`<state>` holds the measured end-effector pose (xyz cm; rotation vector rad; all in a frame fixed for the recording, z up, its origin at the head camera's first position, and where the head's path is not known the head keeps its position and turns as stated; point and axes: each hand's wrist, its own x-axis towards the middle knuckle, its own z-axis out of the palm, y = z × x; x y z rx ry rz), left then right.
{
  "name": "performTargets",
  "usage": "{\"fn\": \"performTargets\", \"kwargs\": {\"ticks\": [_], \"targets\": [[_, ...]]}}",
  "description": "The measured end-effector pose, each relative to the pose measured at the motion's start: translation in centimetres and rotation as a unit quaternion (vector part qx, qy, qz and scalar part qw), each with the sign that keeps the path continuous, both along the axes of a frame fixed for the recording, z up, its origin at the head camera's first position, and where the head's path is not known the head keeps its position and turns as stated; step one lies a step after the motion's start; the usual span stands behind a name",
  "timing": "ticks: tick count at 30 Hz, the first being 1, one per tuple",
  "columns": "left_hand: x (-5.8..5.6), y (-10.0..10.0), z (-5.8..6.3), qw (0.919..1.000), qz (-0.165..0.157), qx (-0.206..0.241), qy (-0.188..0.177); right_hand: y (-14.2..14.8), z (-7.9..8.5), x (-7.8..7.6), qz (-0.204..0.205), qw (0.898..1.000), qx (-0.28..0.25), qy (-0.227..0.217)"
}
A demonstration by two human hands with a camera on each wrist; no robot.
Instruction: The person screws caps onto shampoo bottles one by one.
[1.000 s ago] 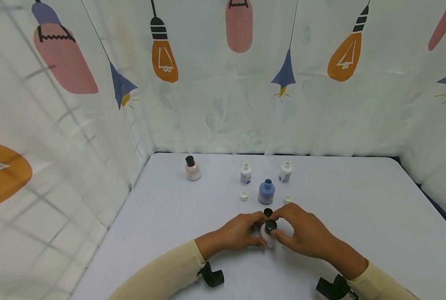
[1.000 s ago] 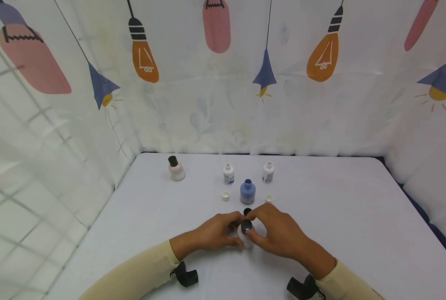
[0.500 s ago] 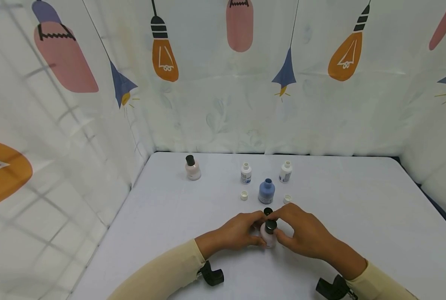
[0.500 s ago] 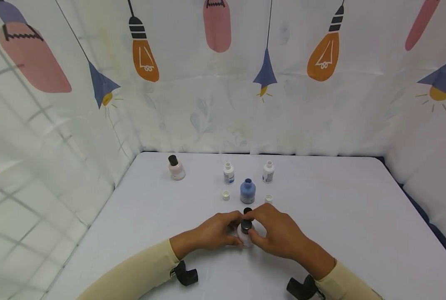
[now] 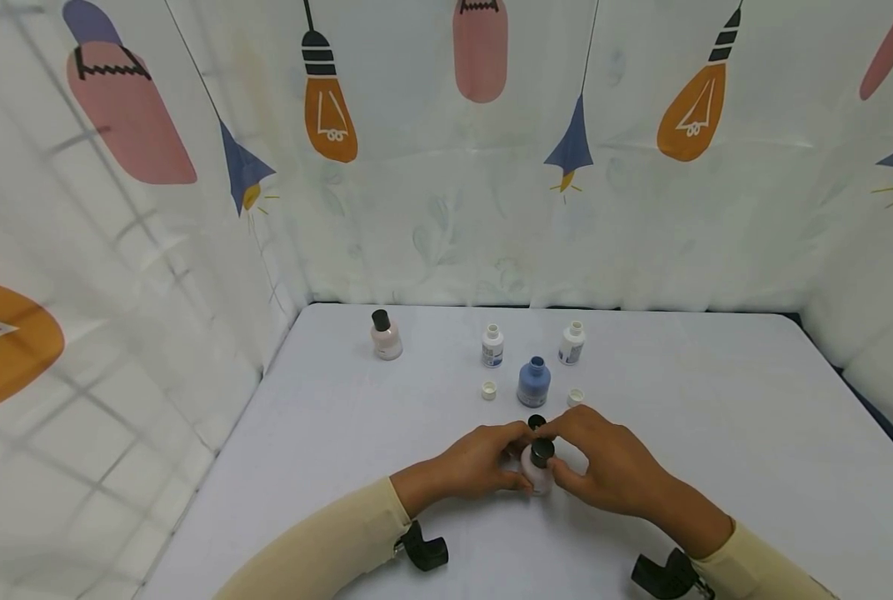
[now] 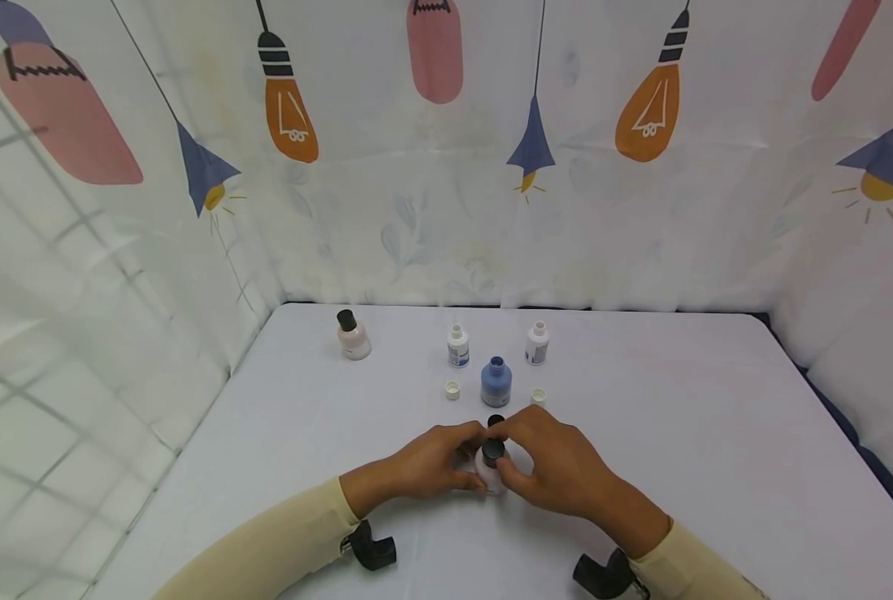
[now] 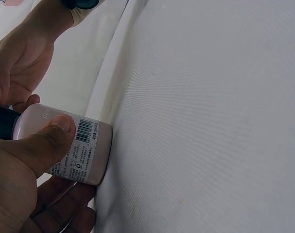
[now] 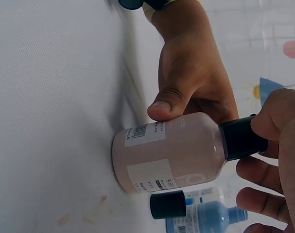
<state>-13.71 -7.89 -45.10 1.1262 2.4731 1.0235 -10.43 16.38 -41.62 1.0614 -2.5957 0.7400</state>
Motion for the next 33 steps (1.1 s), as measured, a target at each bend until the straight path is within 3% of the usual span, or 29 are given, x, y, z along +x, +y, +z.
{"fn": "performTargets", "kwargs": {"ticks": [8,17,26,33], "targets": [[0.09,0.00,0.10,1.0000,0.001,-0.002,0.000,-0.22,0.09,0.04,-0.025,1.000,0.012,-0.014],[0.07,-0.05,0.00,1.0000,0.000,-0.002,-0.002,0.06,-0.13,0.03,0.004,1.000,-0.003,0.003],[0.11,-0.02,0.14,1.0000,0.003,-0.008,-0.001,-0.22,-0.09,0.01,-0.009,1.000,0.007,-0.013],[0.12,0.02,0.27,0.9999,0.005,-0.007,-0.006,-0.04,-0.20,0.03,0.001,1.000,-0.006,0.000]]}}
